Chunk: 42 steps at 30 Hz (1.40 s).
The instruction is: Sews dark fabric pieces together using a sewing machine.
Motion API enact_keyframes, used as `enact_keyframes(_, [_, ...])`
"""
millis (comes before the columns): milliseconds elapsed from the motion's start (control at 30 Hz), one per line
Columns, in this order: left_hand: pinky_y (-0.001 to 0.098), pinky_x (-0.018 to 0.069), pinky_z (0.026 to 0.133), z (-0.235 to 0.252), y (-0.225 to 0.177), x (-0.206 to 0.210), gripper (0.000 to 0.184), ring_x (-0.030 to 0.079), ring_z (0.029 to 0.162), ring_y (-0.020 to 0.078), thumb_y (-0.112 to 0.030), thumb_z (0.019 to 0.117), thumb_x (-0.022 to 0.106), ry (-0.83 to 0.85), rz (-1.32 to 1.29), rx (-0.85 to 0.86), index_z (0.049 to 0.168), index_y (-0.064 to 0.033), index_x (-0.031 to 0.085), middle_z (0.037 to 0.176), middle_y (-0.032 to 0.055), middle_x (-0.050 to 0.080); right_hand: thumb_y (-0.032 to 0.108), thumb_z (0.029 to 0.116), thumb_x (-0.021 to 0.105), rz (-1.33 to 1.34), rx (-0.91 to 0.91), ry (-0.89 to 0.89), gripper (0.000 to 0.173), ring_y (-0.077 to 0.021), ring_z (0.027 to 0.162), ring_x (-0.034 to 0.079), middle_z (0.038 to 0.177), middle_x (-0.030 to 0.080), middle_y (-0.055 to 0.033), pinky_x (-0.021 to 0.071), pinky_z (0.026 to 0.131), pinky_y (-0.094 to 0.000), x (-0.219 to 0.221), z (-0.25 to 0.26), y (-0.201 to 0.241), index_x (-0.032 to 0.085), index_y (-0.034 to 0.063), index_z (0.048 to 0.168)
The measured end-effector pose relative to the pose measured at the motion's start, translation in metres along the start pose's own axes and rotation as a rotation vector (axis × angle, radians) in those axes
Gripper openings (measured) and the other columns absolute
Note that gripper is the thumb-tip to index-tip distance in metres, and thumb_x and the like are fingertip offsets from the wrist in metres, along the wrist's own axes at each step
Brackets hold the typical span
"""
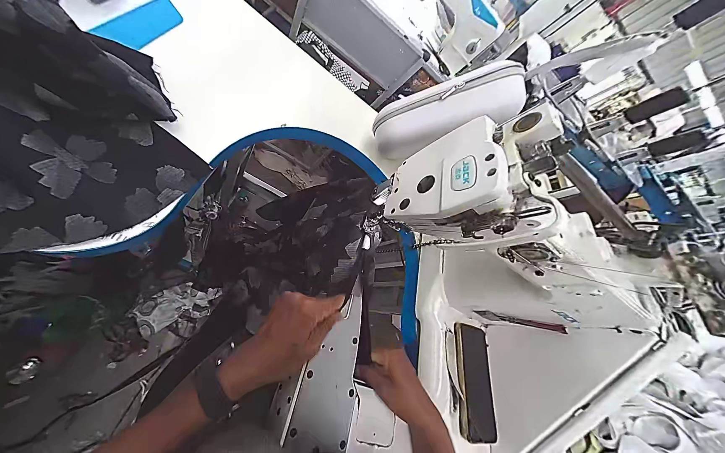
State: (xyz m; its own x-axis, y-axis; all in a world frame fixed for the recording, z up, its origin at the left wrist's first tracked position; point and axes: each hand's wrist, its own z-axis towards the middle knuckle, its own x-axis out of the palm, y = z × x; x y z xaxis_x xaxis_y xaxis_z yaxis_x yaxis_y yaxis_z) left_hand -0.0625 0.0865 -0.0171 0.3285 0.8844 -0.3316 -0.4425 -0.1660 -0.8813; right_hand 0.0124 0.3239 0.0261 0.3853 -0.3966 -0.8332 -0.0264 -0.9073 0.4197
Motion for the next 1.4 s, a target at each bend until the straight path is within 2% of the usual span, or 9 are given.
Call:
enact_keyframes(100, [0.0344, 0.0475, 0.050, -0.009, -0.003, 0.020, 0.034, 0.057, 0.048, 0.0191, -0.013, 0.0984, 0.053, -0.080, -0.058, 0.018, 0.118, 0.0038, 0.074, 0.061, 0.0093, 0.065, 0.017, 0.0931, 0.065, -0.174, -0.373, -0.166, 0.031, -0.0264, 0.067, 0.068, 0.063, 0.064, -0.0121, 0.0510, 0.097, -0.0481, -0.026, -0.017, 0.054, 0.065, 0.0019, 0.066])
enact_keyframes(200, [0.0346, 0.0465, 0.052, 0.000, 0.002, 0.034, 0.029, 0.059, 0.052, 0.0183, -0.009, 0.0958, 0.051, -0.183, -0.082, 0.015, 0.103, 0.0021, 0.077, 0.063, 0.0090, 0.066, 0.016, 0.0902, 0.059, -0.437, -0.326, -0.221, 0.022, -0.0230, 0.051, 0.062, 0.056, 0.056, -0.0066, 0.0494, 0.049, -0.0368, -0.015, -0.014, 0.095, 0.064, 0.0069, 0.071])
enact_keyframes(300, [0.0386, 0.0481, 0.055, 0.021, 0.006, 0.032, 0.028, 0.062, 0.055, 0.0214, -0.008, 0.0966, 0.050, -0.195, -0.078, -0.007, 0.103, 0.0018, 0.076, 0.064, 0.0101, 0.066, 0.021, 0.0938, 0.053, -0.498, -0.241, -0.289, 0.029, -0.0242, 0.043, 0.057, 0.049, 0.049, -0.0058, 0.0418, 0.039, -0.0387, -0.015, -0.001, 0.091, 0.063, 0.0067, 0.070])
enact_keyframes(433, [0.0448, 0.0497, 0.058, 0.022, -0.004, 0.012, 0.036, 0.063, 0.057, 0.0284, -0.012, 0.1014, 0.050, -0.024, -0.081, -0.117, 0.126, 0.0022, 0.071, 0.065, 0.0134, 0.066, 0.023, 0.0925, 0.057, -0.513, -0.142, -0.294, 0.029, -0.0255, 0.049, 0.062, 0.054, 0.055, -0.0072, 0.0450, 0.043, -0.0400, -0.021, 0.003, 0.095, 0.065, 0.0056, 0.071])
enact_keyframes(867, [0.0485, 0.0513, 0.062, 0.026, -0.006, 0.005, 0.031, 0.068, 0.065, 0.0331, -0.013, 0.1020, 0.053, 0.051, -0.018, -0.090, 0.120, 0.0019, 0.074, 0.072, 0.0164, 0.070, 0.013, 0.0840, 0.067, -0.525, -0.056, -0.315, 0.013, -0.0316, 0.058, 0.068, 0.068, 0.065, -0.0136, 0.0493, 0.044, -0.0443, -0.012, 0.006, 0.090, 0.071, 0.0008, 0.080])
enact_keyframes(967, [0.0480, 0.0518, 0.061, 0.027, -0.005, 0.002, 0.030, 0.069, 0.066, 0.0322, -0.013, 0.1019, 0.053, 0.035, 0.011, -0.084, 0.119, 0.0004, 0.074, 0.075, 0.0155, 0.071, 0.014, 0.0847, 0.069, -0.431, -0.115, -0.193, 0.017, -0.0352, 0.071, 0.069, 0.071, 0.066, -0.0143, 0.0533, 0.059, -0.0495, -0.022, 0.002, 0.088, 0.071, 0.0008, 0.073])
enact_keyframes(1100, [0.0471, 0.0505, 0.056, 0.023, -0.005, 0.009, 0.027, 0.069, 0.064, 0.0317, -0.011, 0.1003, 0.052, -0.002, 0.059, -0.038, 0.109, -0.0005, 0.076, 0.073, 0.0144, 0.070, 0.026, 0.0950, 0.054, -0.385, -0.308, -0.313, 0.030, -0.0258, 0.082, 0.066, 0.075, 0.068, -0.0048, 0.0455, 0.089, -0.0464, -0.021, 0.005, 0.086, 0.071, 0.0116, 0.075])
enact_keyframes(1267, [0.0473, 0.0502, 0.054, 0.026, -0.003, 0.009, 0.023, 0.069, 0.064, 0.0323, -0.009, 0.0982, 0.054, -0.006, 0.073, -0.018, 0.097, 0.0012, 0.075, 0.071, 0.0151, 0.068, 0.017, 0.0945, 0.055, -0.396, -0.265, -0.541, 0.025, -0.0193, 0.063, 0.066, 0.069, 0.067, -0.0068, 0.0523, 0.058, -0.0303, -0.007, 0.012, 0.087, 0.073, 0.0040, 0.084])
enact_keyframes(1400, [0.0449, 0.0462, 0.050, 0.022, -0.003, 0.015, 0.022, 0.065, 0.057, 0.0307, -0.009, 0.0969, 0.053, 0.005, 0.034, 0.005, 0.088, 0.0005, 0.070, 0.063, 0.0137, 0.062, 0.013, 0.0909, 0.059, -0.394, -0.202, -0.678, 0.022, -0.0176, 0.064, 0.065, 0.069, 0.067, -0.0088, 0.0511, 0.059, -0.0253, 0.001, 0.013, 0.090, 0.076, 0.0018, 0.084])
